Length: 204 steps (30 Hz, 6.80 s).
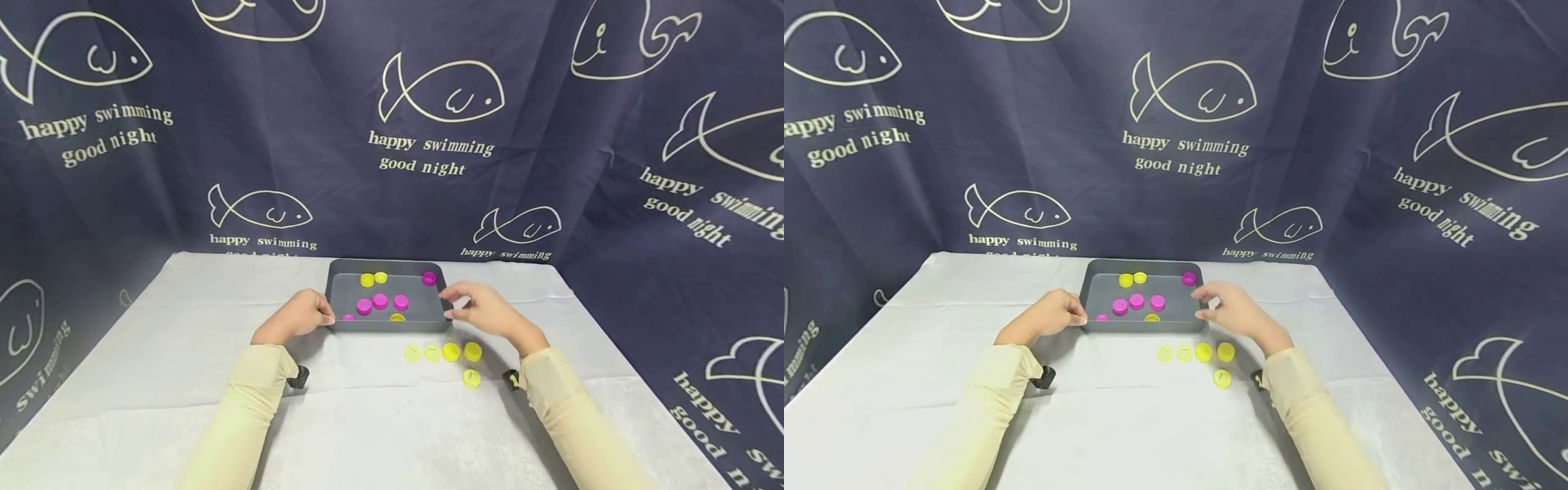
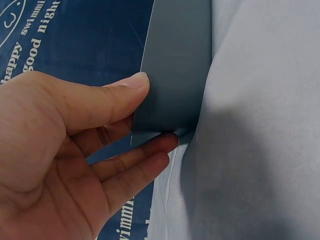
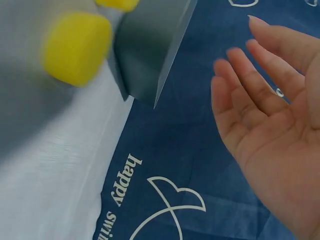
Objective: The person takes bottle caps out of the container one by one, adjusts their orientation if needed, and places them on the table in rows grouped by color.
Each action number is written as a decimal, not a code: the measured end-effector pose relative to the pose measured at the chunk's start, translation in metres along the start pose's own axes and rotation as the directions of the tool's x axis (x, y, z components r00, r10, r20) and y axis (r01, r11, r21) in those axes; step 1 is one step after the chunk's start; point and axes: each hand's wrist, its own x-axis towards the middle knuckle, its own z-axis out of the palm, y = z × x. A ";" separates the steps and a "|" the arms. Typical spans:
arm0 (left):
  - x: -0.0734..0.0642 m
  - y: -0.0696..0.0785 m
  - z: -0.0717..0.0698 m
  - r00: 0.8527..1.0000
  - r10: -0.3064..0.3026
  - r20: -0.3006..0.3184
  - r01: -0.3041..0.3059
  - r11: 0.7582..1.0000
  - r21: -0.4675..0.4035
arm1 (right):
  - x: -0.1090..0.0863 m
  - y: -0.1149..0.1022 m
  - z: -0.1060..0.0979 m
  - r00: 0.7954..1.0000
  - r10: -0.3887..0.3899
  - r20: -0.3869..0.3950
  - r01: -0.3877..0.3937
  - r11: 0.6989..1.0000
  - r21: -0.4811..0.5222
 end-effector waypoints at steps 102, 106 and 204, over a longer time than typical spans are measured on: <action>0.002 -0.003 0.000 1.000 0.017 -0.004 -0.017 1.000 0.012 | 0.019 -0.082 0.098 0.954 -0.064 0.292 0.192 0.879 -0.437; 0.002 -0.003 -0.002 1.000 0.001 -0.007 -0.001 1.000 0.009 | 0.019 -0.081 0.098 0.959 -0.079 0.274 0.195 0.882 -0.429; 0.004 0.030 0.011 0.987 0.064 -0.148 -0.037 0.984 0.176 | 0.001 0.019 0.037 0.999 0.036 0.025 -0.030 0.979 -0.200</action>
